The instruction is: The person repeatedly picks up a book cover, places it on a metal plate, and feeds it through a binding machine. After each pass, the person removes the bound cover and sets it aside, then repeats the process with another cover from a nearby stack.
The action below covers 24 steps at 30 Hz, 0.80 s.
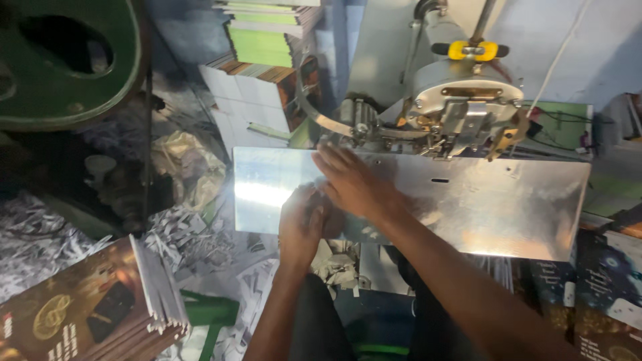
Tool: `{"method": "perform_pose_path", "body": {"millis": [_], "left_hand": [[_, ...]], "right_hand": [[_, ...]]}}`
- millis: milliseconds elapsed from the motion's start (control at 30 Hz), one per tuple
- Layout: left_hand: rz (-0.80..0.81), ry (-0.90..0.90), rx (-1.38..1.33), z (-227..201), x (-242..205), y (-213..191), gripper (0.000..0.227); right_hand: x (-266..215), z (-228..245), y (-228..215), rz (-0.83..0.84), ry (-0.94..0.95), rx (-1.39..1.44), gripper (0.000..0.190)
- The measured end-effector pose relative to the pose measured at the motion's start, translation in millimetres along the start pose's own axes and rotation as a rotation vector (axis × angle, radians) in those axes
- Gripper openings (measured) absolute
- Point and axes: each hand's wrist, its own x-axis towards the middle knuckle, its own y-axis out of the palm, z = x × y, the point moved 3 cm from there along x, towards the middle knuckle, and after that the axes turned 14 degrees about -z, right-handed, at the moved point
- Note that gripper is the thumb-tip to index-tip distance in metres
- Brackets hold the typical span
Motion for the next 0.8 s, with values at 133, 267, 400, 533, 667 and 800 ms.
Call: {"method": "perform_pose_path", "body": {"millis": [133,267,400,533,667,800], "left_hand": [[-0.014,-0.059,0.069,13.4,-10.9,-34.5,0.044],[-0.107,-0.052,0.221,29.5,-30.0,-74.4,0.042],[-0.119,-0.151,0.319,52.4,-44.6,-124.2,0.039],[-0.214,-0.080,0.489,68.1,-51.7,-183.0,0.042],[-0.315,-0.041,0.720,80.2,-53.1,-244.2,0.046],[-0.218,-0.101,1.014,98.6,-59.9,-296.6,0.069]], "right_hand": [[16.8,-13.3,30.4,0.181,0.233,-0.062,0.075],[13.7,-10.4,43.1,0.120,0.285,-0.169,0.070],[10.7,-12.3,45.3,0.076,0.262,-0.152,0.066],[10.2,-12.1,43.4,0.025,0.224,-0.157,0.065],[10.6,-9.4,40.1,-0.022,0.222,-0.154,0.064],[9.9,-7.5,38.8,-0.051,0.210,-0.133,0.062]]}}
